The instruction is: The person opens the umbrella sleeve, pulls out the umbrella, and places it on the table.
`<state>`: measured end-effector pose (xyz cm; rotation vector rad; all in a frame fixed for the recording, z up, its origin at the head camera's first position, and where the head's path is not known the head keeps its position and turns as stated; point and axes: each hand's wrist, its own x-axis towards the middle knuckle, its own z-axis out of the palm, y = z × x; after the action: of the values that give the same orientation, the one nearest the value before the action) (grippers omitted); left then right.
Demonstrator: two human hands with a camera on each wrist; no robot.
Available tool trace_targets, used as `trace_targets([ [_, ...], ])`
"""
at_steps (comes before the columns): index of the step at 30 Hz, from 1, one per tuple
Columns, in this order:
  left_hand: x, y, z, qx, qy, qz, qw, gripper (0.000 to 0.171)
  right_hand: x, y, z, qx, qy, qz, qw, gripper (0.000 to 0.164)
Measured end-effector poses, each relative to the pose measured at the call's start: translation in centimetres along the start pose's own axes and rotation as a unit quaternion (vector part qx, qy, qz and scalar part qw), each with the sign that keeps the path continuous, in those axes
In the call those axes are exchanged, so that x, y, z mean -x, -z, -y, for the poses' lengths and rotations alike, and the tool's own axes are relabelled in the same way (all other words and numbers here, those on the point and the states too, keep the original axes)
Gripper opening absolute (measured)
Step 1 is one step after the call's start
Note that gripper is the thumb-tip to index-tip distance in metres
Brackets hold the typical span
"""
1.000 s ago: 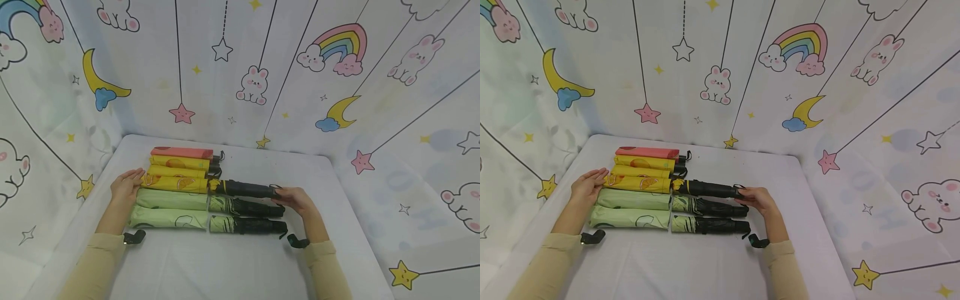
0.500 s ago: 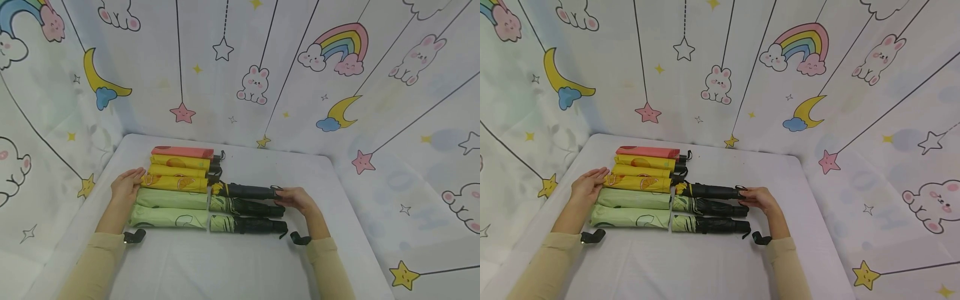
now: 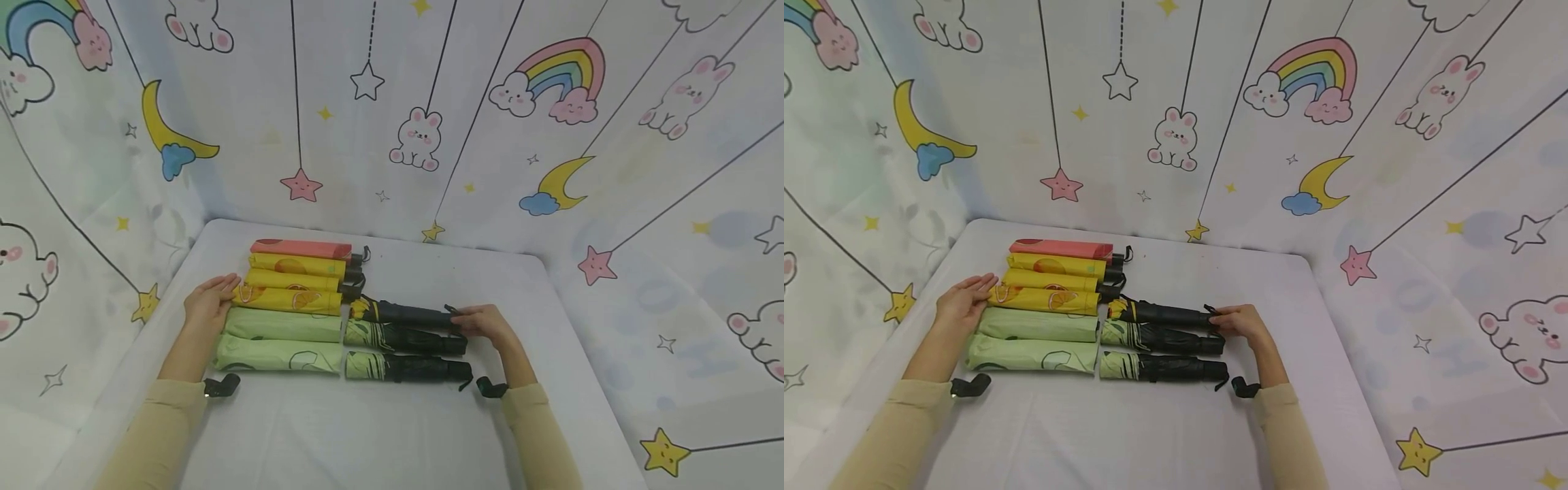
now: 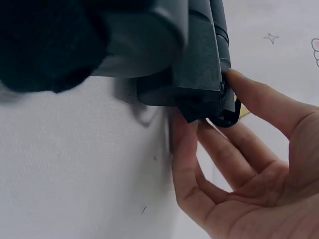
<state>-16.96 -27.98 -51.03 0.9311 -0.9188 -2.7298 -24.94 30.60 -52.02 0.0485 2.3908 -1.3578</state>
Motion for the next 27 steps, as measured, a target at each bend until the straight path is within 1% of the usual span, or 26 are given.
trace_targets([
  [3,-0.1,-0.1,0.1,-0.008,0.001,0.001,1.0000,0.062,0.1,0.1,-0.1,0.022,0.008,-0.016,1.000,0.049],
  [5,-0.2,-0.2,0.1,-0.011,0.003,0.001,0.9999,0.061,0.1,0.2,-0.1,0.038,0.012,-0.024,0.999,0.049],
  [9,-0.2,-0.2,0.0,-0.019,0.003,0.004,0.9998,0.060,0.0,0.5,0.3,0.047,0.013,-0.028,0.998,0.050],
  [11,-0.2,-0.3,0.0,-0.024,0.002,0.004,0.9997,0.061,0.0,0.6,0.6,0.046,0.009,-0.033,0.998,0.047],
  [14,-0.1,-0.3,-0.1,-0.030,-0.001,0.002,0.9996,0.060,0.1,0.5,1.3,0.052,0.016,-0.039,0.998,0.042],
  [18,-0.1,-0.3,-0.3,-0.024,-0.007,-0.004,0.9997,0.052,0.2,0.1,2.6,0.062,0.032,-0.056,0.996,0.037],
  [20,-0.2,-0.3,-0.5,-0.017,-0.010,-0.001,0.9998,0.047,0.1,-0.2,3.3,0.068,0.040,-0.062,0.995,0.037],
  [23,-0.1,-0.5,-0.8,-0.011,-0.015,0.008,0.9998,0.042,-0.1,-0.6,4.1,0.066,0.053,-0.059,0.995,0.038],
  [27,-0.1,-0.8,-1.2,-0.016,-0.018,0.010,0.9996,0.037,-0.2,-1.0,5.0,0.052,0.062,-0.053,0.995,0.039],
])
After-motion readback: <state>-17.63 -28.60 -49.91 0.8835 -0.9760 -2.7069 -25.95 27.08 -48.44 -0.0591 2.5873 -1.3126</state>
